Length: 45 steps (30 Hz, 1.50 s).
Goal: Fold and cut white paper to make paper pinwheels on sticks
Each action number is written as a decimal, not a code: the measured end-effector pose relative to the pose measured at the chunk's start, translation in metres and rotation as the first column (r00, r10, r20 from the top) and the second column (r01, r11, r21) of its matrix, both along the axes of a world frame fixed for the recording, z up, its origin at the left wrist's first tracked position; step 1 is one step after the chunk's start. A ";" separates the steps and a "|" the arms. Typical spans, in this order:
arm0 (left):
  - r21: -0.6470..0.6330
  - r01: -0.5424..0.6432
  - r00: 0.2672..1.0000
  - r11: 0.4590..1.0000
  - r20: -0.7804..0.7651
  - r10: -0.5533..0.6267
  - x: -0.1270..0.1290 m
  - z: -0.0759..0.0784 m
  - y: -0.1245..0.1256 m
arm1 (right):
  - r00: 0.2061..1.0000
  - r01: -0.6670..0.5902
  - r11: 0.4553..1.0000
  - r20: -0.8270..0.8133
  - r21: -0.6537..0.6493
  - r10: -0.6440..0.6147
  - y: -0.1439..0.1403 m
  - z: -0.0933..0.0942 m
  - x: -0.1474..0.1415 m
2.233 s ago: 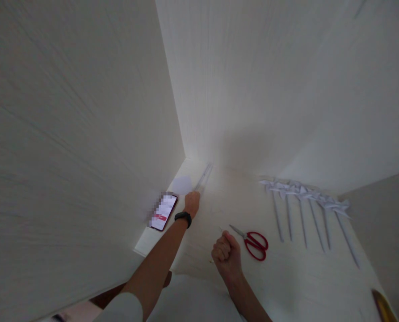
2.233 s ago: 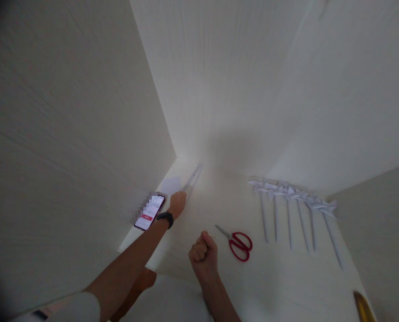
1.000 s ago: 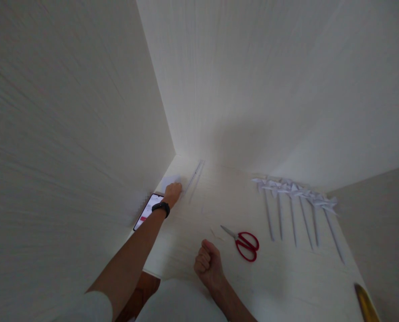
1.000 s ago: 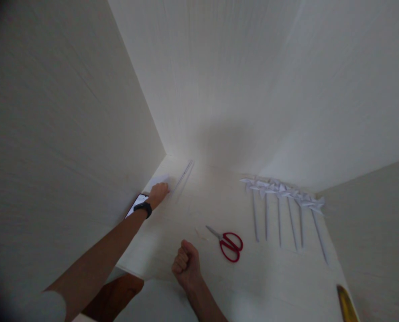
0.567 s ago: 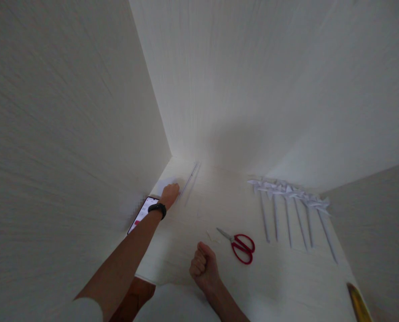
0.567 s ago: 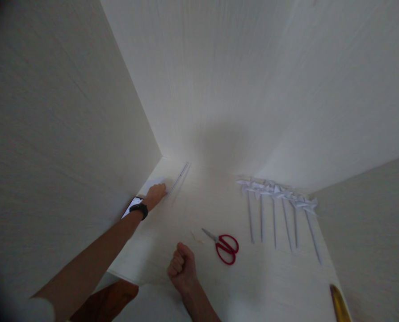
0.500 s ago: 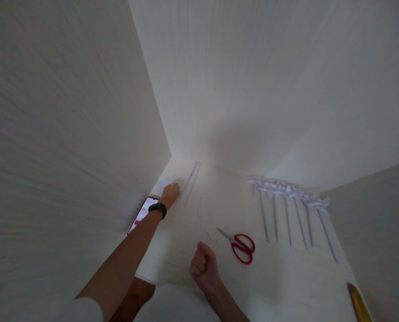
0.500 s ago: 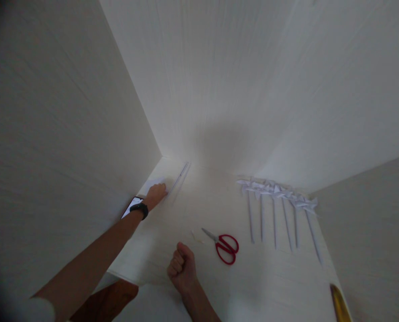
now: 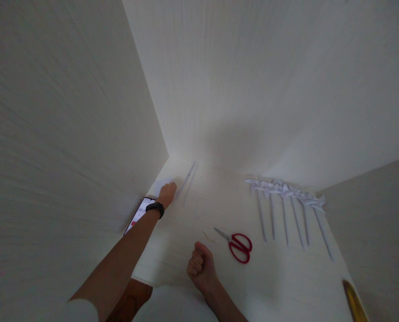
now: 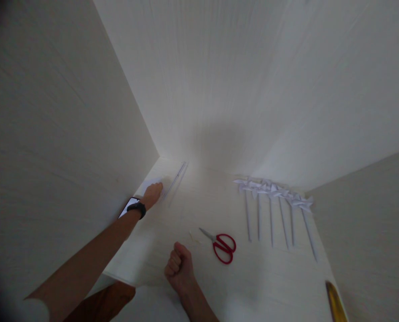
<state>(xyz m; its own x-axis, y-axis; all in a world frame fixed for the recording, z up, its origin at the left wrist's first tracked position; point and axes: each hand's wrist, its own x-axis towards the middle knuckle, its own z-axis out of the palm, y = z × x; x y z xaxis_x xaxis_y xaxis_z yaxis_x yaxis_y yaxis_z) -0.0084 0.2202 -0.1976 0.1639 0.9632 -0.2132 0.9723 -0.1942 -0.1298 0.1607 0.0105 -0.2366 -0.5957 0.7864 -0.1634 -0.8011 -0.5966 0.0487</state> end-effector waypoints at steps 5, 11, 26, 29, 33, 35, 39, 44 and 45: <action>0.019 -0.050 0.999 0.999 -0.011 0.050 -0.004 0.005 -0.001 | 1.000 -0.006 1.000 0.025 -0.007 0.006 -0.001 0.003 0.000; 0.008 -0.126 0.992 0.992 -0.002 0.126 -0.012 0.012 0.006 | 0.996 -0.016 1.000 0.089 -0.006 0.016 0.000 -0.004 0.001; 0.090 -0.151 0.976 0.984 0.172 0.134 -0.039 0.036 0.013 | 0.992 -0.014 0.998 0.128 0.060 0.006 0.000 -0.007 -0.002; 0.131 -0.134 0.968 0.982 0.231 0.101 -0.041 0.040 0.008 | 0.991 -0.015 0.997 0.134 0.076 0.005 0.002 -0.006 -0.002; 0.213 -0.094 0.947 0.973 0.321 0.021 -0.044 0.049 0.001 | 0.991 -0.011 0.996 0.130 0.090 0.000 0.006 -0.001 -0.003; 0.265 -0.068 0.931 0.962 0.362 -0.034 -0.045 0.053 -0.003 | 0.993 0.002 0.996 0.116 0.092 -0.013 0.007 0.004 -0.005; 0.384 -0.004 0.896 0.923 0.412 -0.167 -0.046 0.061 -0.014 | 0.994 0.059 0.994 0.087 0.089 -0.067 0.013 0.015 -0.008; 0.576 0.089 0.832 0.813 0.405 -0.379 -0.041 0.074 -0.037 | 0.981 0.164 0.985 0.099 0.059 -0.169 0.048 0.040 -0.011; 0.613 0.107 0.815 0.782 0.397 -0.423 -0.039 0.077 -0.042 | 0.979 0.163 0.985 0.113 0.058 -0.168 0.059 0.048 -0.012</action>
